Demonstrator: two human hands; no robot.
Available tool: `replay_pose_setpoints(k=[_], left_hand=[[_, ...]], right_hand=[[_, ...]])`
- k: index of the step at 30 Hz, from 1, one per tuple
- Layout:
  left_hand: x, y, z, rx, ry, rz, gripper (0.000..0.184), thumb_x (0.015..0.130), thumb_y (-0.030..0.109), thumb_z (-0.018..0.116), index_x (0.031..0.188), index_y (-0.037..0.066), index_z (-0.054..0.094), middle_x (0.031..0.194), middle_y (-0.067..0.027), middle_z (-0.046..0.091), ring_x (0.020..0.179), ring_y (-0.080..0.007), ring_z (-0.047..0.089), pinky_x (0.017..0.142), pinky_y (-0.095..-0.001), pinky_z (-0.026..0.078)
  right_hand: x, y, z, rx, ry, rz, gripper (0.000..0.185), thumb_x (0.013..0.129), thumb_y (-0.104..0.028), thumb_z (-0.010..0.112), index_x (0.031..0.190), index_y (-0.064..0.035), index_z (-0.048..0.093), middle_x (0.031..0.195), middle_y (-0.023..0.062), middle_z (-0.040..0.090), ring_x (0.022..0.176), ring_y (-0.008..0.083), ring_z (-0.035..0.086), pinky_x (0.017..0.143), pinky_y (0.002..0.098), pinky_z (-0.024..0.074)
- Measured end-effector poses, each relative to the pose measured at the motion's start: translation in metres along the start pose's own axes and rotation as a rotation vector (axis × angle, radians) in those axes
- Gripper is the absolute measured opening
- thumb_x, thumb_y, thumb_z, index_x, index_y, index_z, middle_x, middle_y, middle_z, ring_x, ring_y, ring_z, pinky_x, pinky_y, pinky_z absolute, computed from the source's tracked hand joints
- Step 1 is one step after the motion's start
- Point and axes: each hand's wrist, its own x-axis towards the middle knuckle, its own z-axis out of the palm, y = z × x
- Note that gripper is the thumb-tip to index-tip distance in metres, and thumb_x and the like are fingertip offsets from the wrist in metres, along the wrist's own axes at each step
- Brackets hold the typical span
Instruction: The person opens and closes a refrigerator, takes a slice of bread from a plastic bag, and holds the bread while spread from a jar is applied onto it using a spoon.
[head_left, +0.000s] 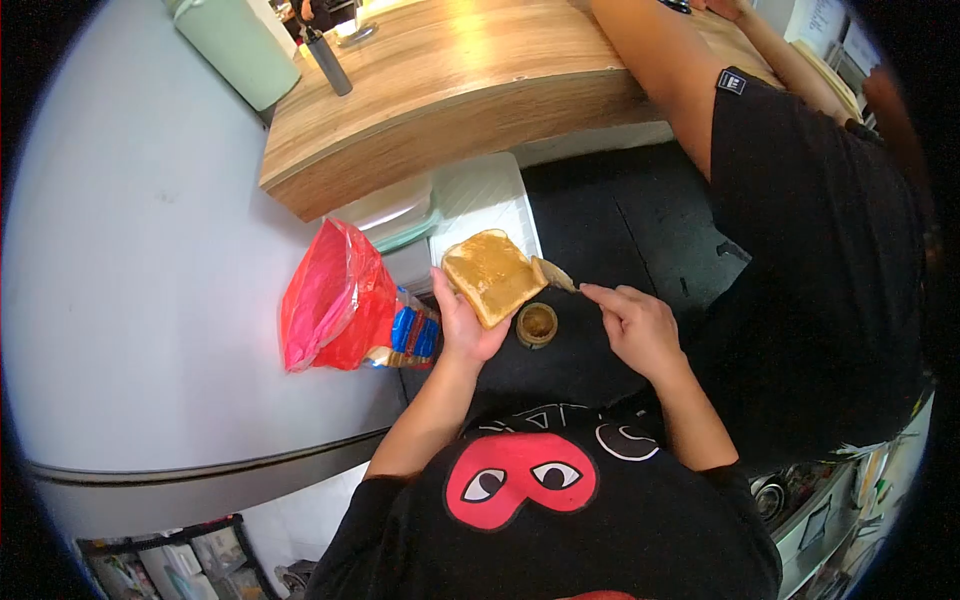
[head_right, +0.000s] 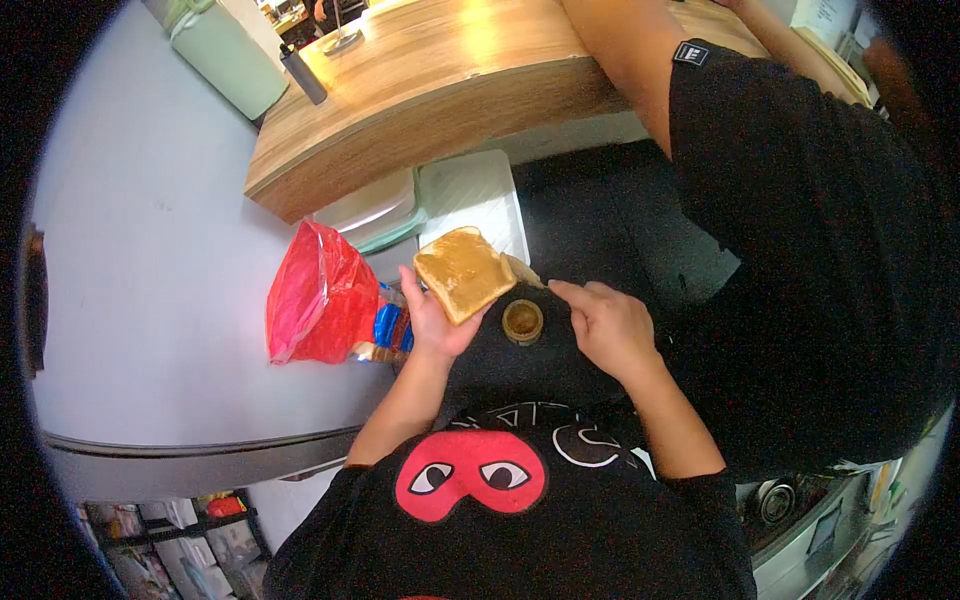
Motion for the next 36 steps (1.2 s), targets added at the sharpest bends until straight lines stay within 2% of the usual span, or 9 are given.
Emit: replay_pose_setpoints(k=[8,11,14,20,23,26,31,34,36], left_hand=[[-0.001,-0.005,-0.001,0.159,0.010,0.104,0.076,0.083,0.071,0.025,0.131,0.014,0.039,0.128,-0.0066,0.048,0.118,-0.0266,0.046,0.099,-0.0446,0.035],[-0.004,-0.004,0.003,0.108,-0.084,0.071,0.068,0.088,0.064,0.024,0.130,0.013,0.039,0.125,-0.0063,0.049,0.115,-0.0226,0.048,0.097,-0.0396,0.037],[-0.004,-0.004,0.005,0.172,-0.108,0.058,0.079,0.081,0.072,0.024,0.132,0.013,0.038,0.126,-0.0089,0.049,0.117,-0.0274,0.046,0.099,-0.0446,0.035],[-0.001,-0.008,0.003,0.149,-0.084,-0.021,0.083,0.080,0.074,0.022,0.132,0.010,0.037,0.123,-0.0128,0.051,0.115,-0.0299,0.048,0.097,-0.0453,0.037],[-0.001,-0.008,0.005,0.165,-0.096,-0.026,0.084,0.080,0.074,0.021,0.131,0.009,0.038,0.123,-0.0136,0.051,0.113,-0.0307,0.050,0.096,-0.0455,0.038],[-0.001,-0.007,0.005,0.150,-0.136,-0.058,0.073,0.086,0.067,0.021,0.127,0.011,0.041,0.116,-0.0093,0.055,0.107,-0.0266,0.053,0.092,-0.0423,0.042],[0.000,-0.007,0.006,0.126,-0.072,-0.080,0.076,0.084,0.070,0.020,0.126,0.010,0.042,0.115,-0.0116,0.055,0.104,-0.0292,0.055,0.090,-0.0438,0.043],[0.000,-0.006,0.006,0.107,-0.093,-0.104,0.080,0.082,0.072,0.020,0.127,0.010,0.042,0.116,-0.0131,0.055,0.106,-0.0320,0.054,0.089,-0.0462,0.043],[0.001,-0.006,0.004,0.096,-0.114,-0.115,0.083,0.080,0.074,0.020,0.127,0.009,0.041,0.117,-0.0141,0.054,0.108,-0.0343,0.053,0.090,-0.0479,0.043]], right_hand=[[0.000,-0.008,0.009,-0.074,0.017,-0.057,0.037,0.073,-0.006,0.058,0.107,-0.0189,0.062,0.071,0.0074,0.055,0.062,0.0279,0.059,0.054,0.0380,0.0486],[0.003,-0.019,0.012,-0.056,0.015,-0.084,0.039,0.071,-0.003,0.059,0.107,-0.0177,0.063,0.066,0.0070,0.052,0.059,0.0270,0.057,0.052,0.0372,0.0472],[0.002,-0.024,0.012,-0.045,-0.019,-0.086,0.038,0.072,-0.005,0.059,0.107,-0.0185,0.062,0.068,0.0067,0.053,0.059,0.0270,0.058,0.052,0.0374,0.0478],[0.001,-0.030,0.017,-0.015,-0.052,-0.161,0.034,0.073,-0.010,0.058,0.106,-0.0197,0.061,0.070,0.0064,0.055,0.058,0.0277,0.059,0.051,0.0385,0.0491],[0.001,-0.029,0.015,-0.019,-0.069,-0.196,0.035,0.072,-0.010,0.058,0.106,-0.0193,0.061,0.069,0.0059,0.055,0.058,0.0269,0.059,0.050,0.0384,0.0490],[0.000,-0.029,0.013,-0.045,-0.086,-0.235,0.035,0.072,-0.010,0.058,0.106,-0.0187,0.061,0.069,0.0055,0.055,0.058,0.0258,0.059,0.050,0.0379,0.0488],[-0.001,-0.028,0.011,-0.121,-0.095,-0.333,0.033,0.073,-0.011,0.057,0.105,-0.0181,0.062,0.068,0.0044,0.054,0.057,0.0236,0.060,0.050,0.0364,0.0484],[-0.003,-0.026,0.010,-0.125,-0.073,-0.384,0.043,0.066,-0.008,0.062,0.107,-0.0204,0.062,0.064,0.0025,0.045,0.054,0.0194,0.055,0.048,0.0339,0.0446],[-0.003,-0.025,0.007,-0.114,-0.079,-0.401,0.042,0.066,-0.008,0.062,0.106,-0.0206,0.062,0.063,0.0024,0.045,0.054,0.0193,0.055,0.048,0.0340,0.0445]])
